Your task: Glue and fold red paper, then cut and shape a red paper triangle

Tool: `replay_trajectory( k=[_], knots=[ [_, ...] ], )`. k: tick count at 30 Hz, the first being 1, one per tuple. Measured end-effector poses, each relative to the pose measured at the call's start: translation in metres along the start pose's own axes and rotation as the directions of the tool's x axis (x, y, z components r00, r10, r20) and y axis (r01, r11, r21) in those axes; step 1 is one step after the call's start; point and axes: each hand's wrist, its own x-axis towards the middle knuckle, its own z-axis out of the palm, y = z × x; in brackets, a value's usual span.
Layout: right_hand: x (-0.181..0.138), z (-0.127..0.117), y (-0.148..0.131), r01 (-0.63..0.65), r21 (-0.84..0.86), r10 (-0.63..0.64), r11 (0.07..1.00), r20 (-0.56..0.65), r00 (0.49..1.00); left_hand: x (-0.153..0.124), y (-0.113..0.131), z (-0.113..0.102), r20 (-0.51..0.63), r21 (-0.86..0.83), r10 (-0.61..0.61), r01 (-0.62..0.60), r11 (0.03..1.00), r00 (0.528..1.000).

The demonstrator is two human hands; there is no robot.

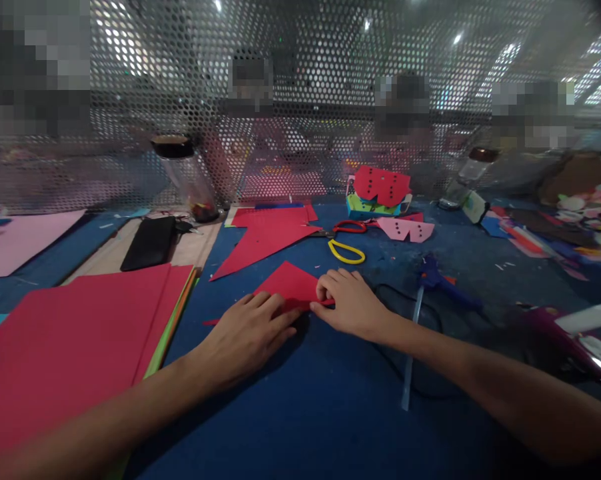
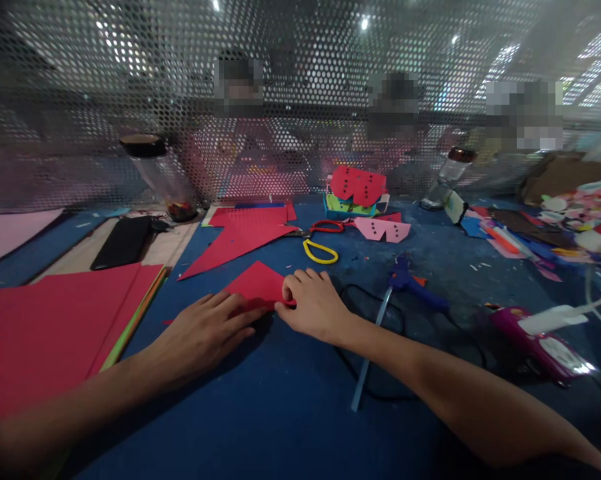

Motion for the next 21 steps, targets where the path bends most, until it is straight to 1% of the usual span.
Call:
replay_trajectory(
  k=[6, 13, 18, 21],
  knots=[
    [-0.002, -0.006, 0.007, 0.007, 0.036, -0.009, 0.999, 0.036, 0.999, 0.000, 0.000, -0.001, -0.015, 0.004, -0.004, 0.004, 1.000, 1.000],
    [-0.004, -0.015, 0.019, -0.036, 0.037, 0.032, 0.999, 0.099, 0.995, -0.005, -0.001, 0.001, -0.020, 0.012, -0.022, 0.022, 1.000, 1.000],
    [-0.005, -0.018, 0.027, -0.018, 0.046, 0.012, 0.999, 0.113, 0.993, -0.007, 0.000, 0.000, -0.024, -0.001, -0.032, 0.032, 0.999, 0.999],
    [-0.007, -0.020, 0.032, -0.031, 0.051, 0.024, 0.998, 0.127, 0.992, -0.008, 0.001, -0.001, -0.014, -0.001, -0.036, 0.036, 0.999, 0.999]
  ],
)
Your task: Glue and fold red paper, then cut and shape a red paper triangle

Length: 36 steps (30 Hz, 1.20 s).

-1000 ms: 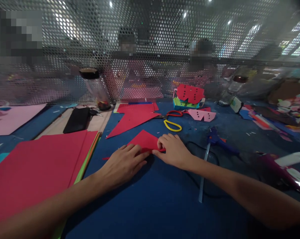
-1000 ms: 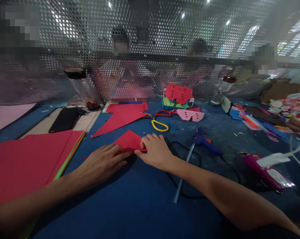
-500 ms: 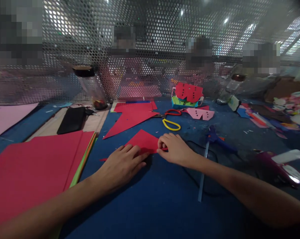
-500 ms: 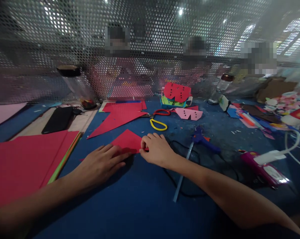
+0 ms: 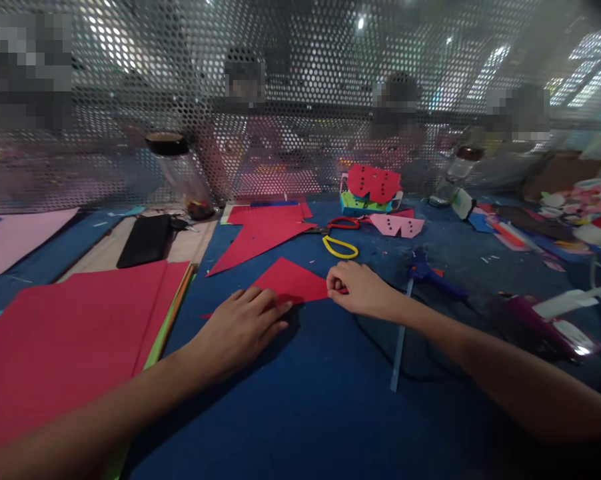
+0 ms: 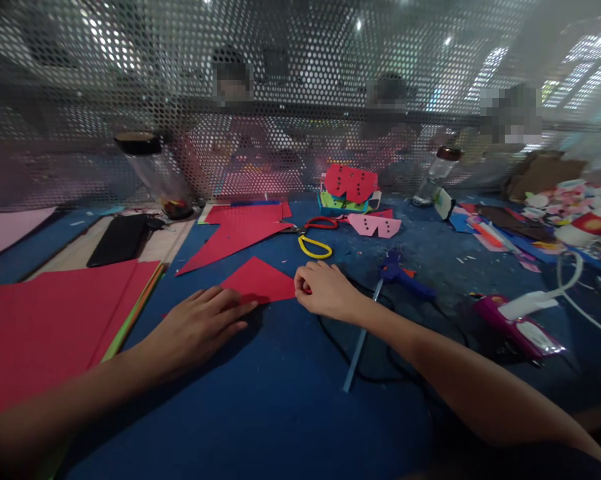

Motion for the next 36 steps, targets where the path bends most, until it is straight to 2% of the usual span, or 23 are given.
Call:
replay_trajectory(
  k=[8, 15, 22, 36],
  knots=[
    [-0.009, -0.005, 0.008, -0.036, -0.035, 0.035, 0.999, -0.027, 0.999, -0.006, -0.001, 0.002, -0.045, -0.045, 0.012, -0.014, 0.999, 0.999],
    [-0.009, -0.004, 0.016, -0.018, 0.002, 0.018, 1.000, -0.037, 0.999, -0.013, 0.001, -0.001, -0.007, -0.068, -0.041, 0.040, 0.997, 0.999],
    [-0.009, -0.003, 0.015, -0.039, 0.023, 0.040, 0.999, -0.038, 0.998, -0.014, 0.001, -0.002, -0.025, -0.099, -0.052, 0.049, 0.994, 0.998],
    [-0.008, -0.001, 0.019, -0.042, 0.026, 0.042, 0.999, -0.021, 0.999, -0.014, 0.004, -0.002, -0.041, -0.045, -0.057, 0.055, 0.997, 0.998]
  ],
)
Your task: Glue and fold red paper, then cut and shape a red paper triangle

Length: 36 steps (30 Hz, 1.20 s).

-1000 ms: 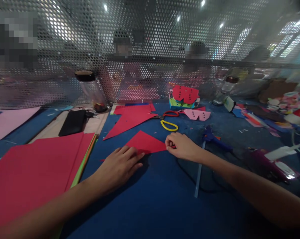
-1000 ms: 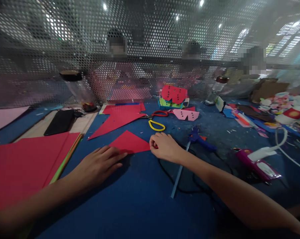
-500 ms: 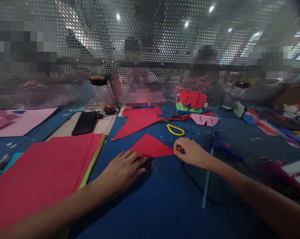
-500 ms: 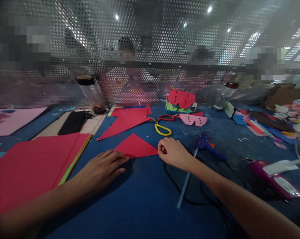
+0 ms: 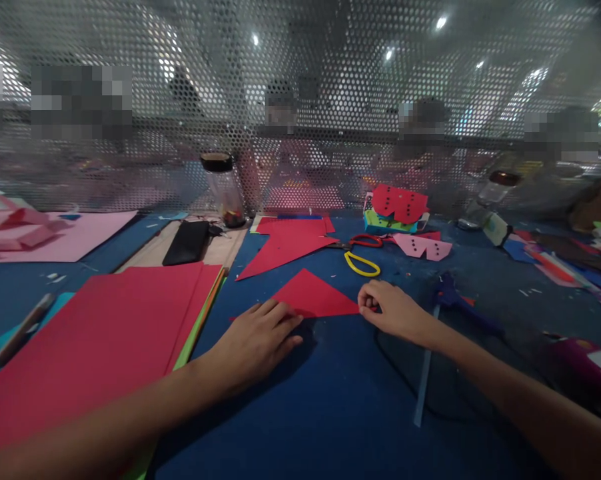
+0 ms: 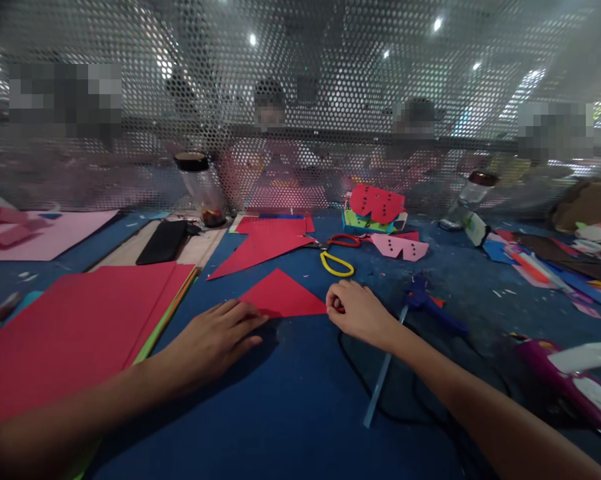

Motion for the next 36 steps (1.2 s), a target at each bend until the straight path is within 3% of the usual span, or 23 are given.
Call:
replay_trajectory(
  k=[14, 26, 36],
  knots=[
    [0.001, 0.000, -0.001, -0.008, 0.023, 0.008, 1.000, 0.005, 1.000, -0.005, -0.001, -0.002, -0.024, -0.009, -0.020, 0.020, 1.000, 1.000],
    [0.000, 0.001, -0.001, -0.002, 0.023, 0.003, 1.000, 0.000, 1.000, -0.023, -0.005, -0.002, 0.002, 0.009, -0.084, 0.084, 0.996, 0.996],
    [0.000, 0.000, 0.002, -0.002, 0.029, 0.002, 1.000, 0.016, 1.000, -0.037, -0.012, -0.002, -0.044, 0.007, -0.161, 0.161, 0.987, 0.986]
  ],
)
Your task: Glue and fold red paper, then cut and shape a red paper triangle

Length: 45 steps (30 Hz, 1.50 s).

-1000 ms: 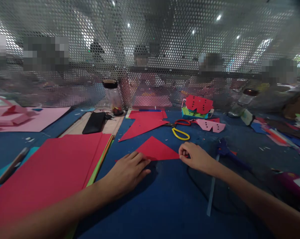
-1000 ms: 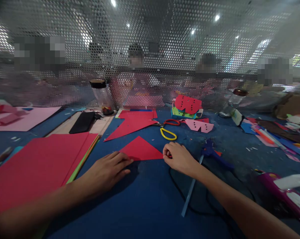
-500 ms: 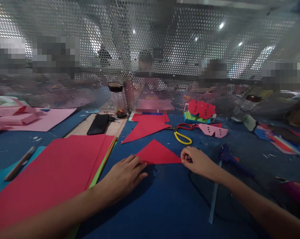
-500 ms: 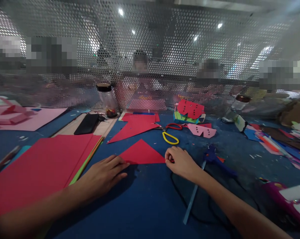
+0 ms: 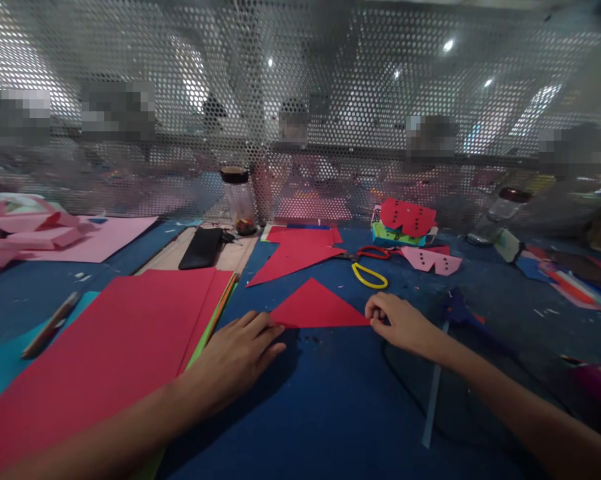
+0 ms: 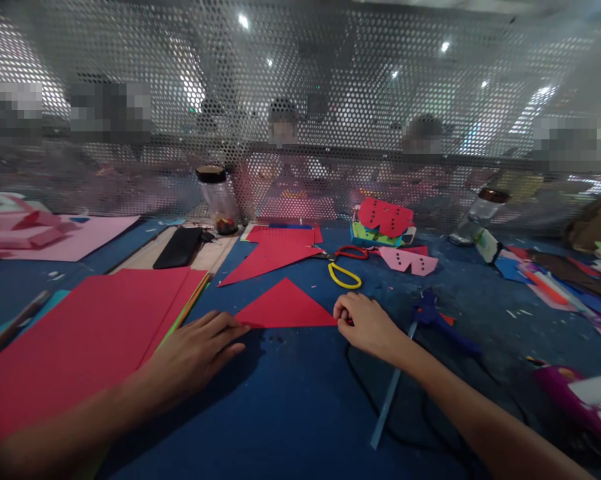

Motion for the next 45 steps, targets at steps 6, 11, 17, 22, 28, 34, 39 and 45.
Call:
replay_trajectory(
  k=[6, 11, 17, 22, 28, 34, 39, 45],
  knots=[
    [0.000, -0.001, 0.002, 0.026, -0.002, -0.026, 1.000, 0.003, 1.000, -0.003, 0.000, -0.001, -0.027, 0.021, -0.026, 0.026, 0.999, 0.999],
    [0.000, -0.004, 0.002, 0.038, -0.003, -0.038, 0.999, 0.020, 0.999, -0.010, -0.004, -0.004, -0.057, 0.039, -0.064, 0.066, 0.997, 0.996],
    [-0.001, -0.004, 0.004, 0.047, 0.010, -0.047, 0.999, 0.013, 0.999, -0.015, -0.008, -0.007, -0.070, 0.039, -0.084, 0.087, 0.995, 0.994],
    [-0.001, -0.004, 0.005, 0.049, 0.031, -0.050, 0.998, 0.029, 0.998, -0.015, -0.012, -0.008, -0.091, 0.043, -0.104, 0.108, 0.993, 0.990],
    [0.000, -0.005, 0.009, 0.054, 0.064, -0.058, 0.996, 0.049, 0.997, -0.013, -0.014, -0.008, -0.116, 0.057, -0.069, 0.076, 0.995, 0.991],
    [-0.001, -0.008, 0.003, 0.043, 0.104, -0.042, 0.994, -0.010, 0.999, -0.012, -0.019, -0.005, -0.120, 0.058, -0.037, 0.044, 0.997, 0.992],
    [-0.003, -0.004, -0.018, 0.287, 0.036, -0.285, 0.957, -0.049, 0.957, -0.010, -0.019, -0.005, -0.100, 0.051, -0.052, 0.057, 0.997, 0.994],
    [0.003, 0.003, -0.028, 0.373, -0.099, -0.376, 0.922, -0.006, 0.927, -0.009, -0.021, -0.003, -0.084, 0.036, -0.057, 0.060, 0.998, 0.995]
  ],
)
